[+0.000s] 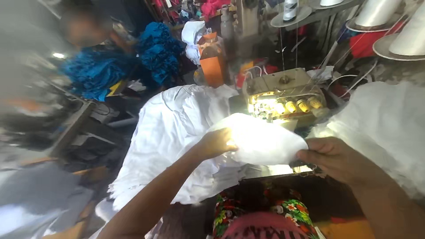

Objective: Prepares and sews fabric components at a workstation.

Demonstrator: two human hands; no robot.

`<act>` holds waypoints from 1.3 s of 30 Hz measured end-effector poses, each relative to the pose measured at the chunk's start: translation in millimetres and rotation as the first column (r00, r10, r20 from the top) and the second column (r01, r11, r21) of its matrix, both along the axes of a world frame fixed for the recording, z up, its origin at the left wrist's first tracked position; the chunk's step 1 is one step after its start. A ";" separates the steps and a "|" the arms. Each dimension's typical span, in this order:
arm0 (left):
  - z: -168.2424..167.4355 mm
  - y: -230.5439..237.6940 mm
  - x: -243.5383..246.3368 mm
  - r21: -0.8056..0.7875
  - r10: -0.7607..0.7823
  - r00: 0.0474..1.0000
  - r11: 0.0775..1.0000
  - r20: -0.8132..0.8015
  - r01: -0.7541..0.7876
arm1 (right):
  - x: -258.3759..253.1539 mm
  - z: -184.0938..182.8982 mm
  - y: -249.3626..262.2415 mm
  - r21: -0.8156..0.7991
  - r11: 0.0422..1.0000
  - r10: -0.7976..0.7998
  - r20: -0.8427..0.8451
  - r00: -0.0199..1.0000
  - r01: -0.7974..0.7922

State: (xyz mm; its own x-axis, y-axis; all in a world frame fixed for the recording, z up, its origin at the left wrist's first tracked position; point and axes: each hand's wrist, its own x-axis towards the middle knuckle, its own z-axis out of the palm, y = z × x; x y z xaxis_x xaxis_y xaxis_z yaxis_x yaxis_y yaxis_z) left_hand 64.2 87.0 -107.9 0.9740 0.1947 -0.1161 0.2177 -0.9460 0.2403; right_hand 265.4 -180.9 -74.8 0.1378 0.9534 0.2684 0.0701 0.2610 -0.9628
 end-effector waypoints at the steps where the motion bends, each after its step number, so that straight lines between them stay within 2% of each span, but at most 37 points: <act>1: -7.3 1.8 -8.5 0.115 -0.065 0.994 0.992 0.087 0.055 | 1.4 5.9 9.5 0.036 0.999 -0.032 0.021 0.999 0.031; 3: -11.2 0.9 -19.4 0.266 -0.224 0.949 0.950 0.222 0.162 | 3.7 16.5 36.0 0.135 0.990 -0.047 0.045 0.998 0.040; 4: -5.0 -6.4 -22.8 0.283 -0.280 0.932 0.936 0.230 0.211 | 6.0 20.8 51.0 0.168 0.986 -0.028 0.050 0.998 0.019; 6: 13.9 -31.7 -28.7 0.197 -0.357 0.917 0.926 0.178 0.322 | 15.0 22.6 76.8 0.149 0.984 0.085 0.100 0.991 -0.100; 7: 25.9 -46.4 -31.1 0.100 -0.382 0.916 0.923 0.121 0.372 | 18.4 21.1 85.6 0.062 0.980 0.180 0.134 0.974 -0.190; 9: 51.5 -70.2 -31.4 -0.139 -0.415 0.907 0.896 0.076 0.422 | 15.5 14.7 99.6 -0.248 0.905 0.404 0.251 0.880 -0.345; 10: 61.7 -77.7 -28.5 -0.200 -0.415 0.902 0.880 0.122 0.431 | 7.9 7.4 106.8 -0.371 0.856 0.480 0.315 0.819 -0.359; 11: 70.2 -83.1 -23.2 -0.234 -0.394 0.899 0.871 0.193 0.432 | -0.7 -2.1 114.1 -0.424 0.836 0.513 0.378 0.771 -0.348; 13: 86.8 -91.0 -6.8 -0.324 -0.340 0.880 0.835 0.333 0.445 | -21.0 -12.2 124.0 -0.429 0.865 0.452 0.443 0.774 -0.260; 15: 99.5 -95.7 11.3 -0.358 -0.343 0.858 0.801 0.382 0.480 | -33.9 -25.6 130.9 -0.386 0.912 0.322 0.469 0.823 -0.137; 17: 105.0 -90.2 21.5 -0.240 -0.413 0.839 0.827 0.353 0.508 | -30.3 -18.8 123.1 -0.345 0.932 0.272 0.463 0.843 -0.110; 19: 107.1 -70.9 15.7 0.050 -0.458 0.855 0.886 0.243 0.461 | -18.6 -10.4 104.1 -0.260 0.951 0.272 0.445 0.853 -0.168; 21: 109.4 -46.2 3.3 0.193 -0.378 0.920 0.915 0.101 0.355 | -6.0 2.6 78.4 -0.314 0.926 0.319 0.357 0.878 -0.209; 23: 108.3 -32.8 -6.1 0.205 -0.308 0.949 0.935 0.061 0.290 | -1.3 4.0 58.9 -0.275 0.943 0.273 0.321 0.907 -0.187; 24: 107.4 -33.5 -9.0 0.160 -0.307 0.947 0.944 0.096 0.289 | -2.8 3.0 52.8 -0.239 0.957 0.238 0.313 0.919 -0.166; 26: 106.9 -46.2 -11.2 -0.007 -0.360 0.896 0.927 0.262 0.374 | -8.4 3.0 46.3 -0.192 0.969 0.207 0.305 0.930 -0.153; 28: 111.0 -59.3 -9.7 -0.115 -0.435 0.847 0.866 0.307 0.486 | -14.5 6.0 42.8 -0.201 0.966 0.219 0.317 0.923 -0.160; 29: 112.2 -62.7 -9.2 -0.117 -0.469 0.827 0.845 0.309 0.522 | -16.8 6.8 41.2 -0.205 0.963 0.235 0.319 0.918 -0.175; 31: 111.4 -63.5 -10.9 -0.023 -0.513 0.802 0.838 0.305 0.545 | -19.0 7.7 37.4 -0.194 0.958 0.264 0.322 0.909 -0.210; 35: 106.4 -66.3 -18.3 0.254 -0.552 0.771 0.833 0.317 0.492 | -22.4 6.2 31.9 -0.135 0.965 0.257 0.343 0.903 -0.224; 39: 103.6 -72.6 -19.6 0.364 -0.593 0.709 0.802 0.383 0.474 | -26.1 10.8 30.0 -0.134 0.969 0.247 0.424 0.872 -0.209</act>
State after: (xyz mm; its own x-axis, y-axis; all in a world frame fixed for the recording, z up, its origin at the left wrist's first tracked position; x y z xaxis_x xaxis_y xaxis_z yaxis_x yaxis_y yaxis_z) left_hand 44.7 14.4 -4.3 0.8430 -0.4121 0.3456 -0.4196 -0.9059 -0.0567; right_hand 239.3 -151.0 -64.0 -0.1984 0.9651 0.1712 0.4336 0.2430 -0.8677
